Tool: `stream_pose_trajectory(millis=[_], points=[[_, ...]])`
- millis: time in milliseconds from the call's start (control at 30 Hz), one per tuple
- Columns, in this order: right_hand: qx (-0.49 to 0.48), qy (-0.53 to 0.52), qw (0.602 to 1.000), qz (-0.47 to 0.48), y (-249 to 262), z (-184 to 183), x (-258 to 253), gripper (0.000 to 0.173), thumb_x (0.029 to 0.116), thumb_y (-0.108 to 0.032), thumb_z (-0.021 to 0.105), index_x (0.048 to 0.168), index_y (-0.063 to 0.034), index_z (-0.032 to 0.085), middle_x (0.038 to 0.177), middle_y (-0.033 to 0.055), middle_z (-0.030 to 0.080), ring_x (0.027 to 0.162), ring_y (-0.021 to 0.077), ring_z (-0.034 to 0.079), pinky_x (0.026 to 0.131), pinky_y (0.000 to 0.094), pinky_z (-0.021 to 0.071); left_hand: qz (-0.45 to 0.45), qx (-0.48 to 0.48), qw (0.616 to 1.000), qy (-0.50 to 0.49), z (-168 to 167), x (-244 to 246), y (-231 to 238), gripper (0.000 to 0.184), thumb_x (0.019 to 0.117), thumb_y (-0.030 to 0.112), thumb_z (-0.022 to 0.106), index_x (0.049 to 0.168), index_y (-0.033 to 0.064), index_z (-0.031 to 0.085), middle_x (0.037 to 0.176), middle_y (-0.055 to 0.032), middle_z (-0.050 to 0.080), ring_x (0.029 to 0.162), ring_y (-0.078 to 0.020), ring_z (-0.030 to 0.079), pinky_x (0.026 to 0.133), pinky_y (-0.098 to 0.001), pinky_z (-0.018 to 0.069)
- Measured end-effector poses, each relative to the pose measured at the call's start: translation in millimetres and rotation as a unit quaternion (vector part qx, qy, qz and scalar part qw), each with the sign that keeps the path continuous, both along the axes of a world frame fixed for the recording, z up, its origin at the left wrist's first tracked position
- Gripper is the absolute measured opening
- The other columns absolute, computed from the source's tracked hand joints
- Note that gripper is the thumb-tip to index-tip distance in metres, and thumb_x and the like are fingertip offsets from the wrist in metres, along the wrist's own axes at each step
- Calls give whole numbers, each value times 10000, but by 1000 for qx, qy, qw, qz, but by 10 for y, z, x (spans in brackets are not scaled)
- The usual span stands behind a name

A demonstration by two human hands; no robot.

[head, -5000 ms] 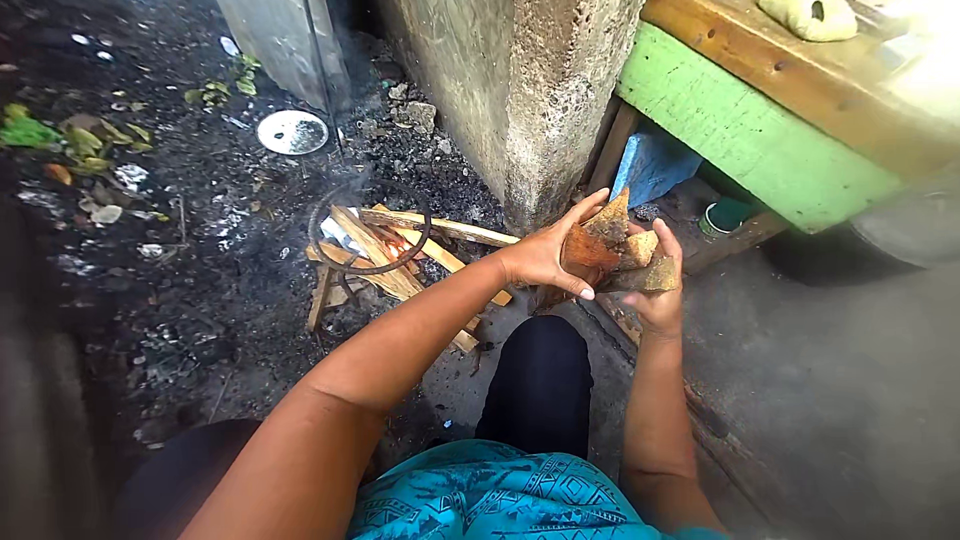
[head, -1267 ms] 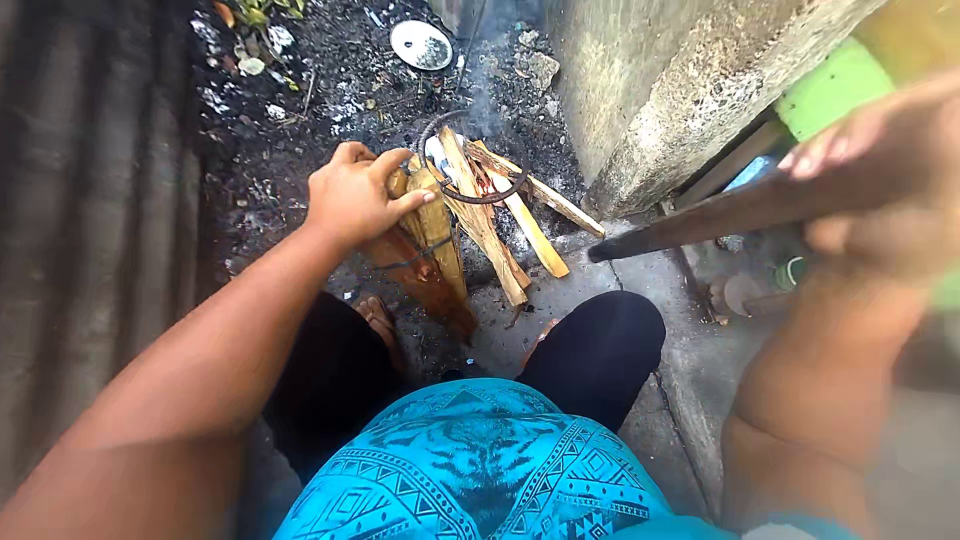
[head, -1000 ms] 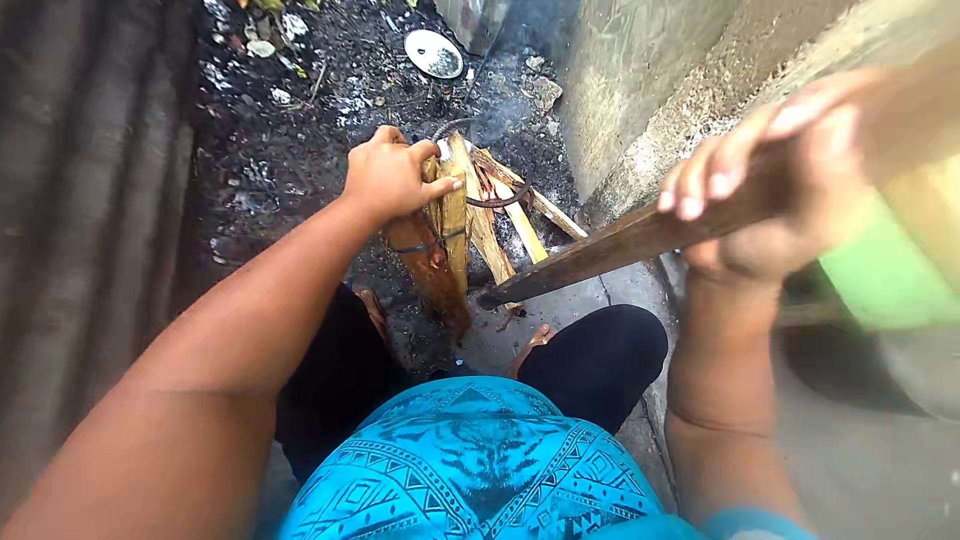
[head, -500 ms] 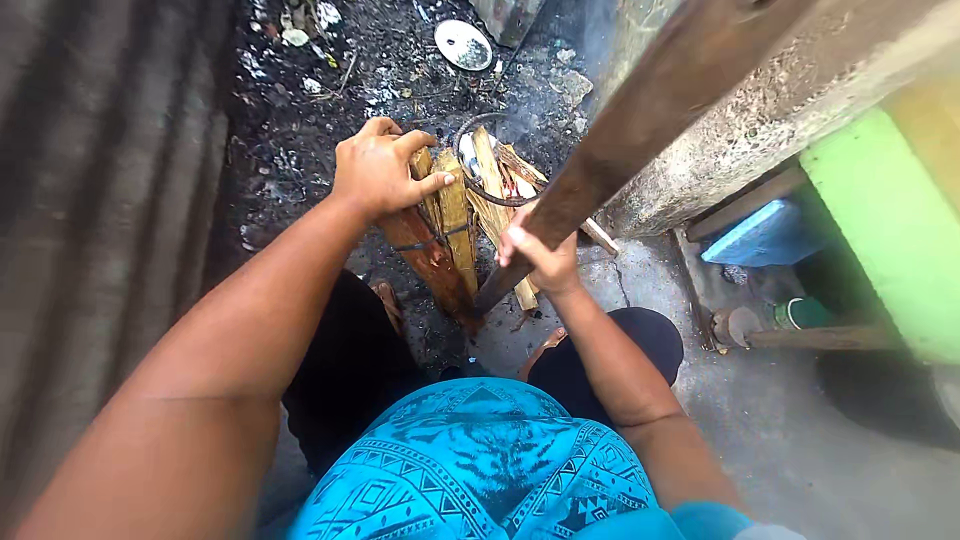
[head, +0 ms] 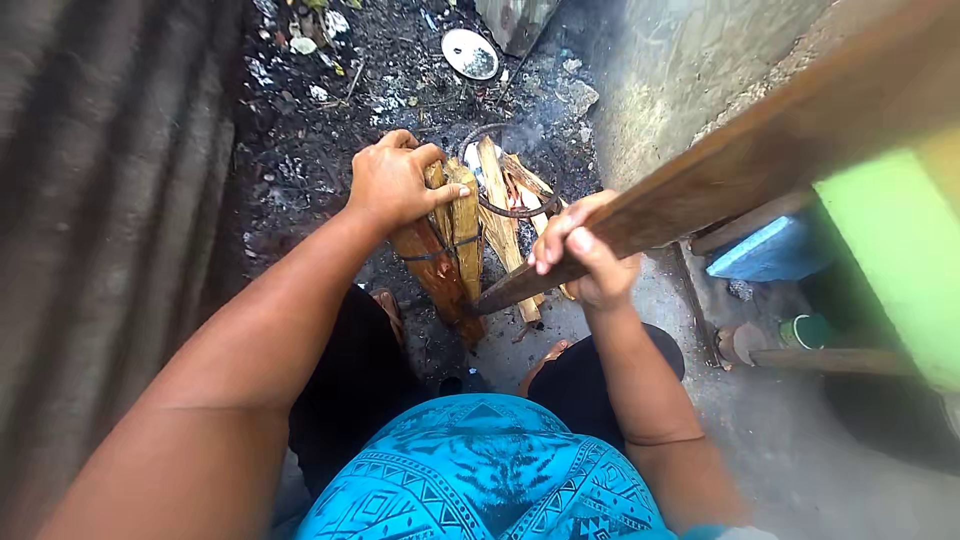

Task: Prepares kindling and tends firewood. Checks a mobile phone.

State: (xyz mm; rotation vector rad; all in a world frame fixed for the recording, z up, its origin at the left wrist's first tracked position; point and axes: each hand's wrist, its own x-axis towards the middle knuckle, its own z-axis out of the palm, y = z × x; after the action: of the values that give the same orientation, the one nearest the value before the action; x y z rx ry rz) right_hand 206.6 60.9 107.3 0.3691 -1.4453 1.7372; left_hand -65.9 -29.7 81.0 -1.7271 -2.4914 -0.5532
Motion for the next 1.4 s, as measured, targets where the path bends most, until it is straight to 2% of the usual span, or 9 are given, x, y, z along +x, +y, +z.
stream_pose_trajectory(millis=[100,167,500,667,800,1033,1133,1267,1400], points=[[-37,-33,999,-19,22,-464,-100,117,978,-173,665,1028,-75,625,700,58,660,607,183,670,620,383,605,-2,4,1000,6,-18,13,-21,723,870,780,526,1238,182,700,1248,-214,668,1212,-462,602,862,-681,481],[-43,-46,998,-22,30,-555,-102,92,976,-139,657,1011,-61,620,696,61,654,613,185,672,631,385,610,0,5,1000,3,-25,6,-32,730,870,786,522,1246,185,696,1258,-221,664,1224,-472,592,872,-688,475],[-14,40,996,-76,119,84,402,118,993,-209,656,1023,-95,643,719,60,681,631,206,689,637,411,620,-7,-2,1000,9,-47,-138,9,778,856,819,480,1314,217,662,1288,-202,666,1290,-456,562,915,-696,461],[-28,88,993,-67,240,20,458,131,994,-221,658,1019,-94,643,712,80,686,629,227,697,644,418,621,-23,-37,999,-10,7,-241,120,724,877,671,572,1451,231,551,1367,-244,606,1319,-490,527,965,-726,431],[-21,99,995,-23,374,-43,494,164,991,-258,665,1039,-101,667,734,86,701,646,231,702,653,421,619,-34,-62,997,-26,46,-270,173,653,889,576,646,1367,133,597,1372,-274,580,1329,-504,505,1009,-718,407],[-72,63,995,-32,650,-278,231,190,978,-321,651,992,-132,648,665,47,674,571,205,671,593,417,603,-45,-41,998,-30,32,-235,136,600,897,537,671,1349,145,620,1373,-247,591,1331,-470,517,1055,-690,393],[-67,21,997,-19,359,-450,-47,148,955,-235,674,981,-93,640,658,42,657,574,193,662,589,417,601,-52,-46,997,-26,68,-128,142,600,895,528,685,1344,135,624,1372,-244,588,1318,-465,526,1048,-685,406],[-51,8,998,-33,321,-391,-182,75,983,-112,594,964,-40,591,627,53,621,559,191,654,580,398,597,-45,-45,998,-22,66,-84,95,594,900,529,674,1354,149,618,1379,-252,579,1299,-481,537,1002,-715,420],[-43,-32,997,-61,147,-267,-259,78,975,-101,609,967,-27,587,638,52,616,562,174,643,570,375,595,-46,-18,999,-3,18,-62,44,608,888,547,657,1353,157,628,1347,-239,604,1269,-473,563,942,-711,454]])
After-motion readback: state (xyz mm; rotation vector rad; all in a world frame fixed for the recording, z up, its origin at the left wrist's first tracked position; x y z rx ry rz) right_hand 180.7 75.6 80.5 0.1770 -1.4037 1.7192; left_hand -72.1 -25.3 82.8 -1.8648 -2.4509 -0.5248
